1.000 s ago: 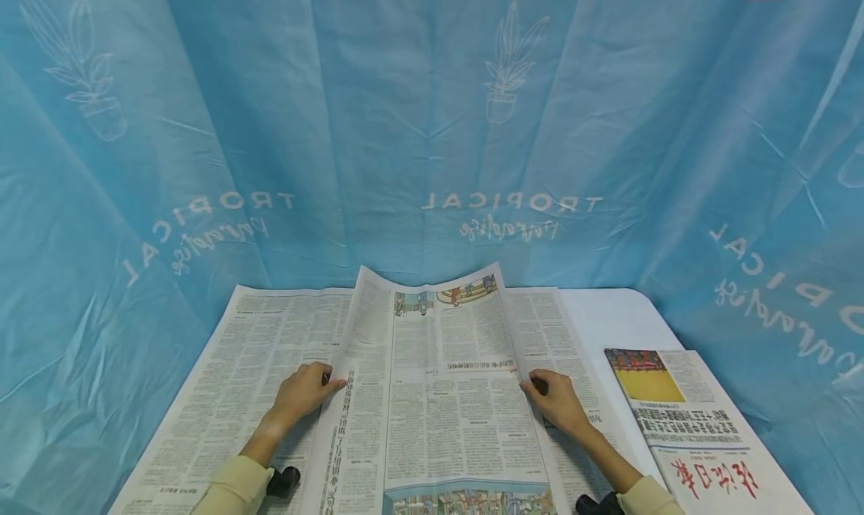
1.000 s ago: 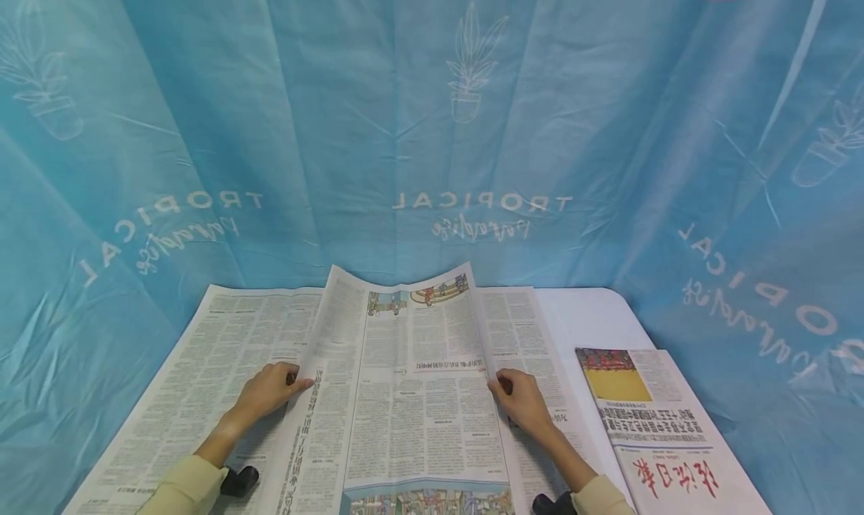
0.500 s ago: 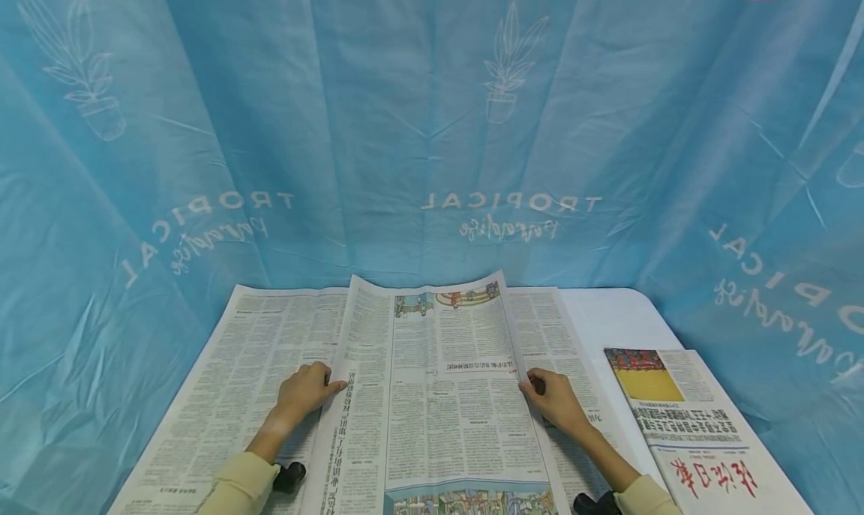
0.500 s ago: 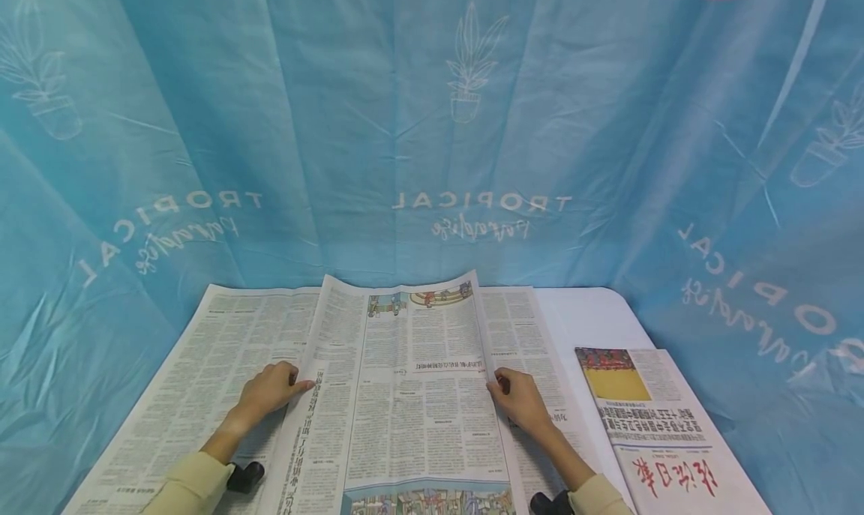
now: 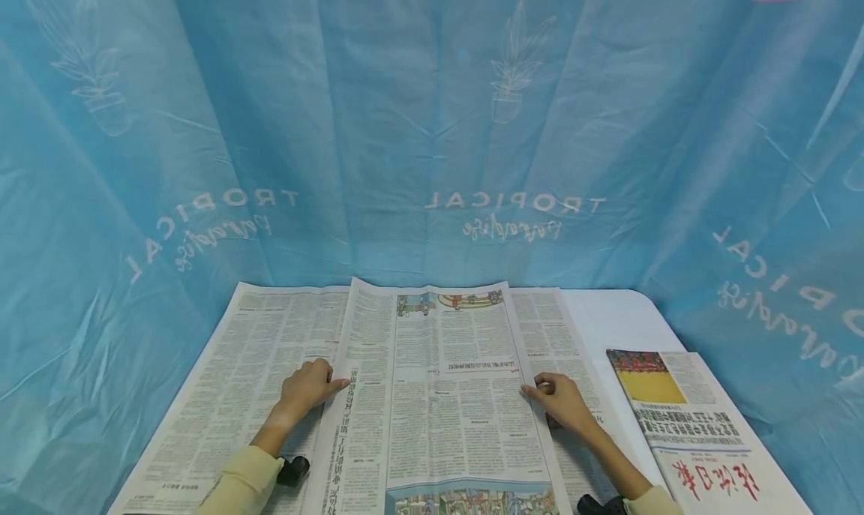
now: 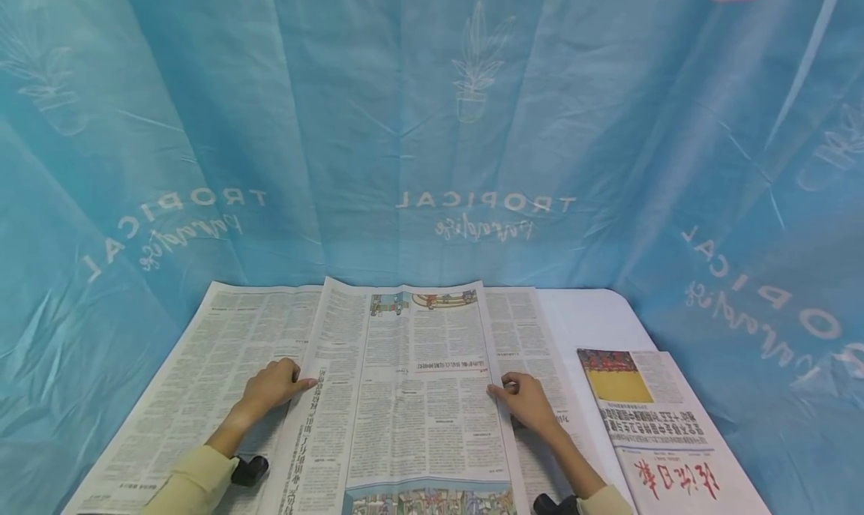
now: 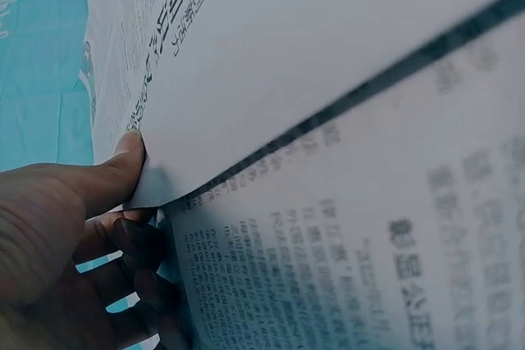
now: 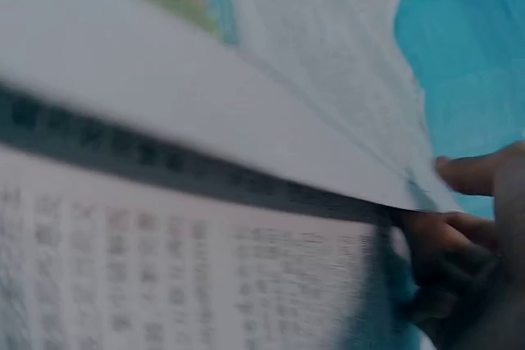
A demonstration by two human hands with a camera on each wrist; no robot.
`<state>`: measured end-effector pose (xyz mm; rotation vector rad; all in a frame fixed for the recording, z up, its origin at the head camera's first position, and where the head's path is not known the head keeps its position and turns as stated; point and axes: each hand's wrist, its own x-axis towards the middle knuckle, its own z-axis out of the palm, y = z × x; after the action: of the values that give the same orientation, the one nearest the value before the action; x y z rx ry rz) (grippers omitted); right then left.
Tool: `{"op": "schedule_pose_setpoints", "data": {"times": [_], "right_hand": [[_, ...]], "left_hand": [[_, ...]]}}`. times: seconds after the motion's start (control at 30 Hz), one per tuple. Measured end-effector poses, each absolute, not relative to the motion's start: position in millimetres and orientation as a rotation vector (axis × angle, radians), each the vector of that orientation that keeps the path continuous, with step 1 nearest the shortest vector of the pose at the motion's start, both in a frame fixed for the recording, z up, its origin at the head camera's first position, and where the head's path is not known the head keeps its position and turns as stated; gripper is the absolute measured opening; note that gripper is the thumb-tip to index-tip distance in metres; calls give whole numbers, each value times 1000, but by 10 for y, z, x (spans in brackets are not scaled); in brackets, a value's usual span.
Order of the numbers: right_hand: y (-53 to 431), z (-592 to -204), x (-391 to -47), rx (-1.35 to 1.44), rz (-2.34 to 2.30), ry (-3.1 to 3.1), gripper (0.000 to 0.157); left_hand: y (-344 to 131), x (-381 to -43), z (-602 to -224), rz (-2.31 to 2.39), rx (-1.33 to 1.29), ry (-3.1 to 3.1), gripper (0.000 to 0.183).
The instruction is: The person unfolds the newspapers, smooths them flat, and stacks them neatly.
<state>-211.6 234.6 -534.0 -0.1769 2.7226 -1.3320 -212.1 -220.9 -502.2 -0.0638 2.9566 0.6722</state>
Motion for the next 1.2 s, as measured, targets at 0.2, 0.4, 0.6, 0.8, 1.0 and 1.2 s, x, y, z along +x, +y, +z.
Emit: {"op": "schedule_pose_setpoints", "data": {"times": [0.2,0.4,0.6,0.8,1.0,1.2], "right_hand": [[2500,-5232,-2005,-273,-1438,2336,36],[2626,-5227,-1892,-385,-1457,2089,60],[2665,-5297,-1857,-517,-1497,1998,46],[2657,-5374,-1830,-457,-1529,2064,42],[2632,-5401,-1817,-443,-1552,2124,39],[2617,-5407,-1813,-417,-1540,2162,33]], "left_hand": [[-2188,-2120,-5006,669,-78,2957,52],[-2175,-2112,-4982,660,-74,2970,52],[-2182,-2108,-4984,630,-77,2962,43],[-2148,-2149,-4967,500,-54,3053,48],[-1906,-2241,-4961,400,56,3203,57],[-1467,-2361,-4986,373,374,3243,23]]}}
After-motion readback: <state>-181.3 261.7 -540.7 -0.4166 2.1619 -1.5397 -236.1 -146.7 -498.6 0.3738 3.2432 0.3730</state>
